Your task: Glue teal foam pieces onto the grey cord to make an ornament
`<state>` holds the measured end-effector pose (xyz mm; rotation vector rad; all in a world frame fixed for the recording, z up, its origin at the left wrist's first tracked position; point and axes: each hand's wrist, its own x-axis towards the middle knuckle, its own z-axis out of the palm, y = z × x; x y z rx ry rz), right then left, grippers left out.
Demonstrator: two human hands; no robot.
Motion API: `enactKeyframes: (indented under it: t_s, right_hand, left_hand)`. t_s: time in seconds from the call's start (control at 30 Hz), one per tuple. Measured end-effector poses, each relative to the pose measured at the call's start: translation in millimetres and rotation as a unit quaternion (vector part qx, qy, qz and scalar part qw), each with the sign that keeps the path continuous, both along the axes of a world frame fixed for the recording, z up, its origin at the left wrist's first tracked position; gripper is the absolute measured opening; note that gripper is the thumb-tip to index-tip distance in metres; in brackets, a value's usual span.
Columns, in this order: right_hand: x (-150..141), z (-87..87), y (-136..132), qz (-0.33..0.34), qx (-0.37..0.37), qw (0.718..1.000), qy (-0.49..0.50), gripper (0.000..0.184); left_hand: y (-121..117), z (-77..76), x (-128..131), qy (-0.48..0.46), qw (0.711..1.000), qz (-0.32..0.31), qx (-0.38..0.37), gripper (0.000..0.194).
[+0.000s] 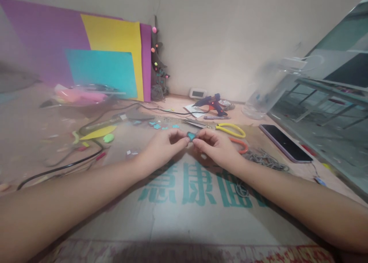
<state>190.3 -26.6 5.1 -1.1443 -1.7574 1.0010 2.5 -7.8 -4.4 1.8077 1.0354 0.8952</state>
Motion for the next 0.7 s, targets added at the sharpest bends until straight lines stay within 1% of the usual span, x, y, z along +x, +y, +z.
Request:
enactKeyframes:
  t_s: [0.1,0.23,0.47,0.53,0.6,0.67,0.7]
  right_hand:
    - [-0.5,1.0,-0.2,0.002,-0.011,1.0,-0.004,0.016]
    - [0.2,0.8,0.9,0.003,-0.009,1.0,-0.003,0.017]
    - [2.1,-1.0,3.2,0.009,-0.031,0.999,0.04,0.018]
    - [3.0,-1.5,3.5,0.012,-0.032,0.998,0.051,0.018]
    - [3.7,-1.9,3.6,0.014,-0.033,0.998,0.061,0.019]
    - [4.0,-2.2,3.7,0.015,-0.036,0.997,0.064,0.019]
    - [4.0,-2.2,3.8,0.016,-0.04,0.997,0.064,0.019]
  left_hand:
    - [-1.3,0.2,-0.1,0.01,1.0,0.004,-0.006,0.024]
    - [-2.0,2.2,-0.5,0.012,1.0,-0.003,0.015,0.022]
    - [-0.5,4.4,0.4,-0.011,0.999,-0.021,0.036,0.026]
    - [0.9,2.4,1.0,-0.039,0.999,-0.027,0.027,0.029]
    - [3.1,-0.6,1.4,-0.095,0.995,-0.023,0.0,0.032]
    - [5.4,-3.2,1.3,-0.136,0.99,0.003,-0.029,0.032]
    - [6.3,-3.8,1.0,-0.138,0.99,0.021,-0.035,0.03]
